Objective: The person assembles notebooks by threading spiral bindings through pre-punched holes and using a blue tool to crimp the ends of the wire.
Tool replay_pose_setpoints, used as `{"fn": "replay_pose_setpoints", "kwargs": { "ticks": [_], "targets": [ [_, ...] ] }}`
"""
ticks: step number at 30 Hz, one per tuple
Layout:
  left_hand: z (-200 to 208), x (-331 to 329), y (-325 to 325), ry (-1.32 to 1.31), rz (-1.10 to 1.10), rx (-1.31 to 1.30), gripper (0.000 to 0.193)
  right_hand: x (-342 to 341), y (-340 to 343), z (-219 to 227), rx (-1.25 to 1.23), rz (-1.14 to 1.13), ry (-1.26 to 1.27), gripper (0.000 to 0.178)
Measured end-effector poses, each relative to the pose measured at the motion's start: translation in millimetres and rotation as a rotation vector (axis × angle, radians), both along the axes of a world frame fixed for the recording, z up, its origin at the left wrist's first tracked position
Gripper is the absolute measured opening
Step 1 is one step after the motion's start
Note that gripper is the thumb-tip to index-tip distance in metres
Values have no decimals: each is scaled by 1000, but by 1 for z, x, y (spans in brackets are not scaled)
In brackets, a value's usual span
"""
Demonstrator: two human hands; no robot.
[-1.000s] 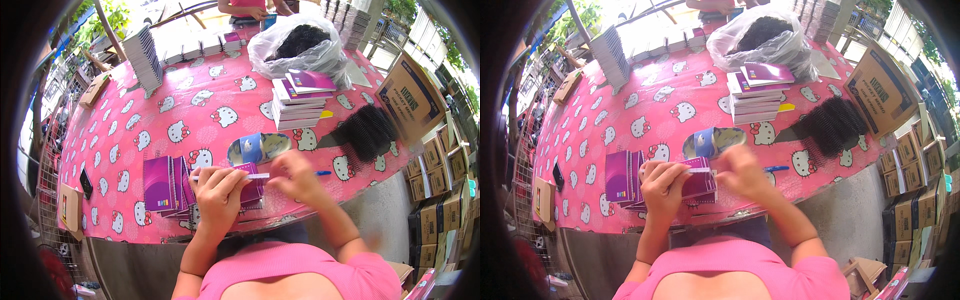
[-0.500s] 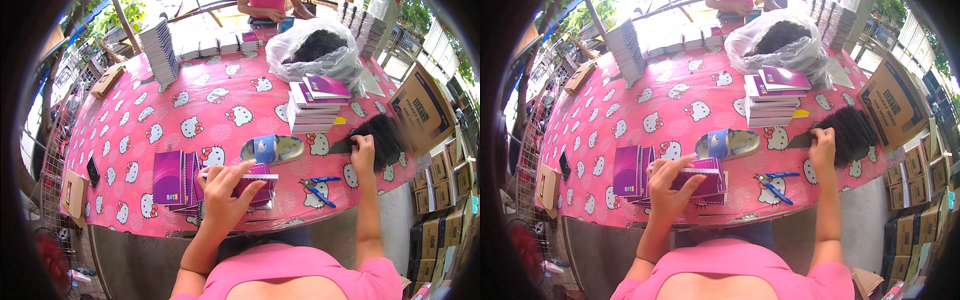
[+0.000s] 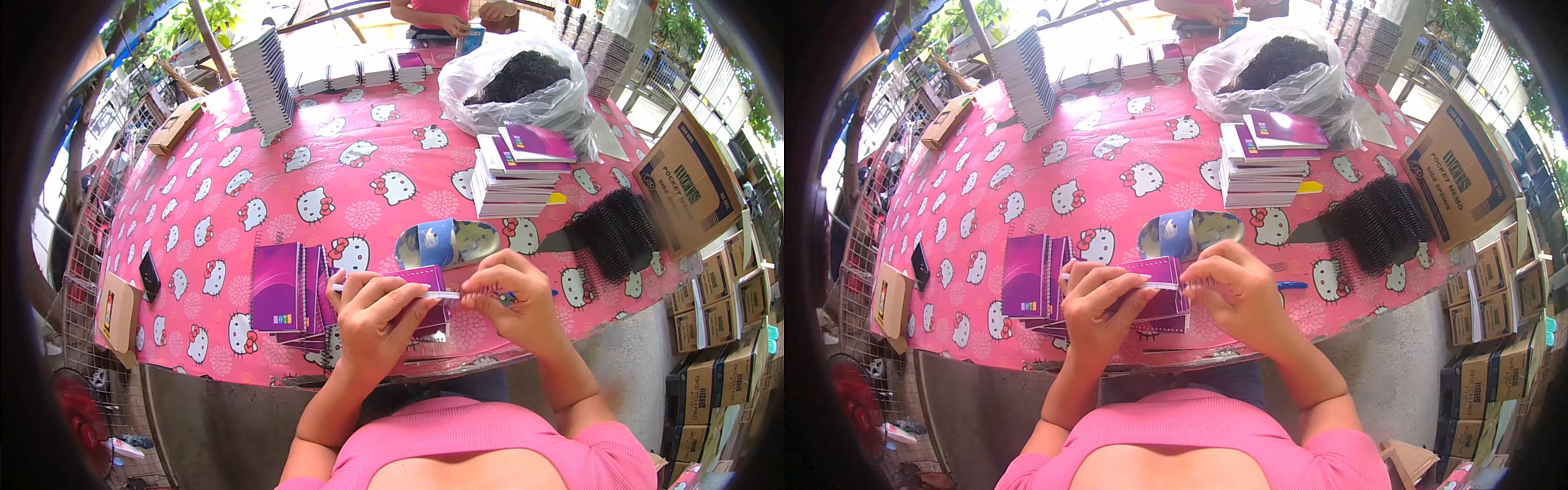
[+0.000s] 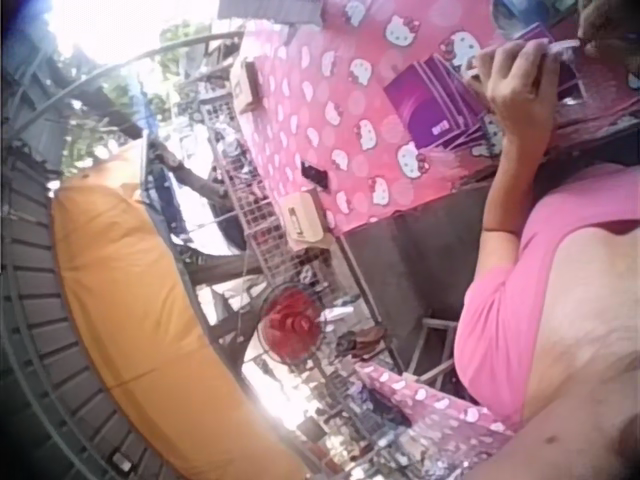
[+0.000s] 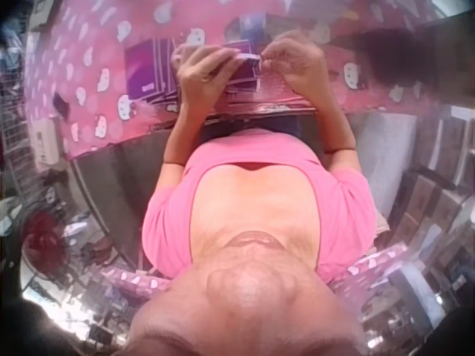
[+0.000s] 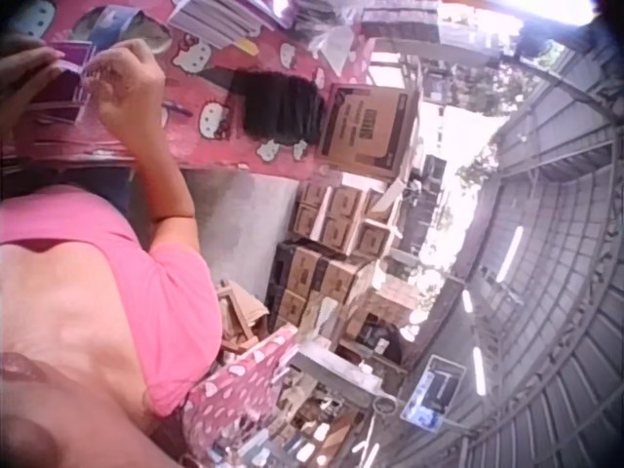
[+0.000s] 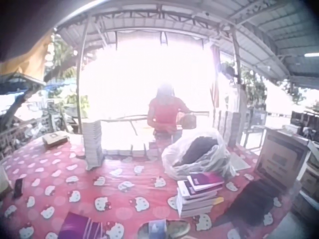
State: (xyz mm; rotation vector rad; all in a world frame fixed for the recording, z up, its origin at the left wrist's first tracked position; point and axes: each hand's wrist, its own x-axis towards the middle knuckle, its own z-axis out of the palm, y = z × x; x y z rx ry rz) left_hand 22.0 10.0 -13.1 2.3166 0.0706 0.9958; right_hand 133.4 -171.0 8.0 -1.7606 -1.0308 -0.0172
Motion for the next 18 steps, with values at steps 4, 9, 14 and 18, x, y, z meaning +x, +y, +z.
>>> {"fn": "replay_pose_setpoints", "kwargs": {
  "ticks": [4,9,14,18],
  "targets": [
    [-1,-2,0,4,12,-20,18,15,-5,5,-198,196,113,18],
    [-3,1,-2,-16,49,4,21,-2,2,4,-215,53,-133,27],
    [-5,0,-3,-18,65,7,23,-8,12,9,-204,26,-329,23],
    [-4,0,-3,-18,60,20,22,-14,17,12,-227,-22,-333,25]
  ]
}}
